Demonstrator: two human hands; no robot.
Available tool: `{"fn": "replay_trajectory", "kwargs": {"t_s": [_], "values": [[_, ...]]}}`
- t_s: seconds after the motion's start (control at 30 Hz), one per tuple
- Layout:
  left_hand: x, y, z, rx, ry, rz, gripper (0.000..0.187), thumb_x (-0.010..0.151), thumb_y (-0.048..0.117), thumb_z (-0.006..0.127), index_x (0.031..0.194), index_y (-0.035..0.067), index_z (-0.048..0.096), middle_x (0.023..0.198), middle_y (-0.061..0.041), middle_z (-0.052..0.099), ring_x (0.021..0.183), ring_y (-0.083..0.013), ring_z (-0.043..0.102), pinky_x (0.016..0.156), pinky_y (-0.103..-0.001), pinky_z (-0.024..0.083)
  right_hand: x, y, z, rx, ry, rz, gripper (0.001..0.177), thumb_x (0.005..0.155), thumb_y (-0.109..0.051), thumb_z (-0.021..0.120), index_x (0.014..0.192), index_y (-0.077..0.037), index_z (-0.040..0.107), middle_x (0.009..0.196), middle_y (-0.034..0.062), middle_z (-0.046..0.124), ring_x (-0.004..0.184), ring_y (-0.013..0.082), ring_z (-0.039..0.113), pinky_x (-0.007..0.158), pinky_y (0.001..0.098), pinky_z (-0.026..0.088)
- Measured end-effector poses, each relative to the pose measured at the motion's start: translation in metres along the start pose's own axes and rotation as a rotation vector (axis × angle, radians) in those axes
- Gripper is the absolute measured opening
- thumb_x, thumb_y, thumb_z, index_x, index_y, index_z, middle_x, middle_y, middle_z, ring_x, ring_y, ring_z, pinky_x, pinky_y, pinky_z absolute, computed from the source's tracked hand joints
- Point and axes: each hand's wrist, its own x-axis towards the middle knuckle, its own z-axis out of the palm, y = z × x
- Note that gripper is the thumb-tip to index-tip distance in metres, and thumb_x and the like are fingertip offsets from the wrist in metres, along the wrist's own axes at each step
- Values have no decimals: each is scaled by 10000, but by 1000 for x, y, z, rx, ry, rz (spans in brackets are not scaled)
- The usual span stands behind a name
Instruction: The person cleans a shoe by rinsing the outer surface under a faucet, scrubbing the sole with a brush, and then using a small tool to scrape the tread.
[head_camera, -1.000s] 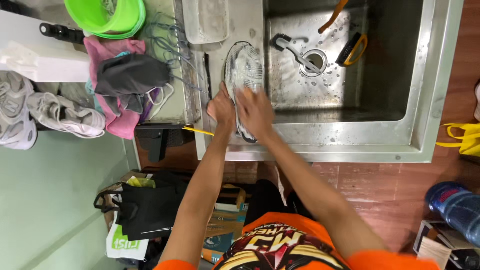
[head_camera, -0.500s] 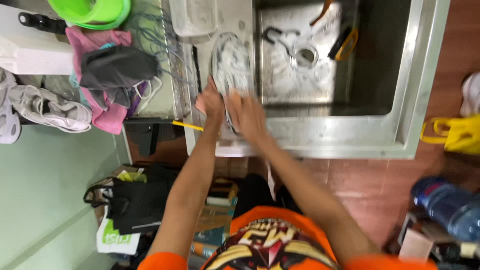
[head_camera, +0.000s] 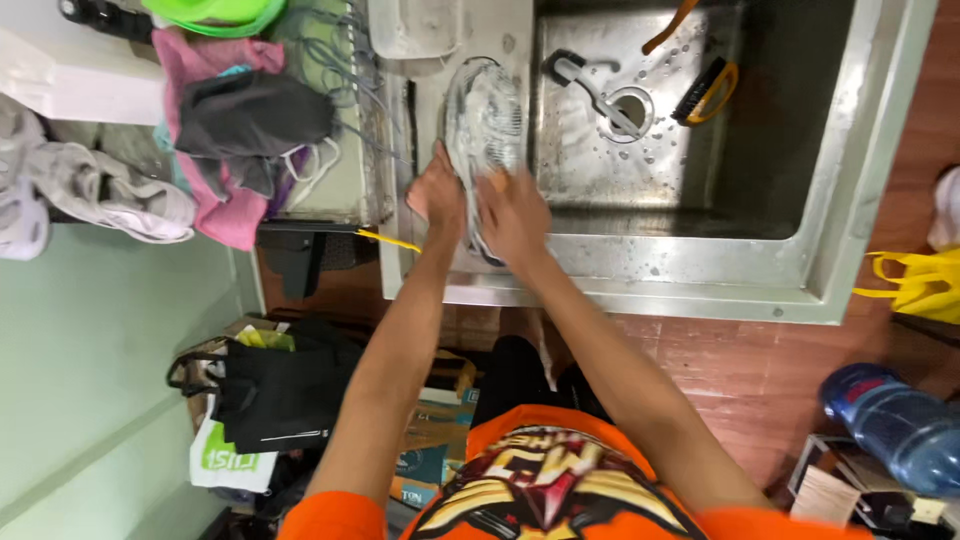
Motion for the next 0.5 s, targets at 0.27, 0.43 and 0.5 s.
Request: {"fn": "replay_trajectory", "kwargs": {"t_s": [0.27, 0.43, 0.5], "values": [[12, 0, -1, -80, -44, -40, 555, 1057, 443, 524, 546, 229, 558, 468, -7, 522, 484, -217, 557, 474, -380, 435, -92, -9, 6, 125, -127, 202, 296, 1006, -429, 609, 1218, -267, 737, 915, 83, 482, 755, 372, 624, 559, 464, 538], [12, -3, -10, -134, -500, -200, 807, 1055, 697, 241, 750, 165, 766, 720, -150, 758, 799, -382, 775, 719, -498, 569, -64, -15, 34, 34, 31, 72, 292, 994, -409, 665, 1275, -429, 743, 921, 10, 447, 737, 257, 626, 562, 363, 545], [14, 1, -1, -50, -394, -184, 709, 1058, 615, 344, 697, 178, 770, 685, -174, 746, 760, -383, 779, 704, -500, 595, -45, -30, 14, 40, 108, 19, 202, 990, -324, 659, 992, -138, 738, 842, 84, 440, 639, 355, 544, 520, 388, 469]]}}
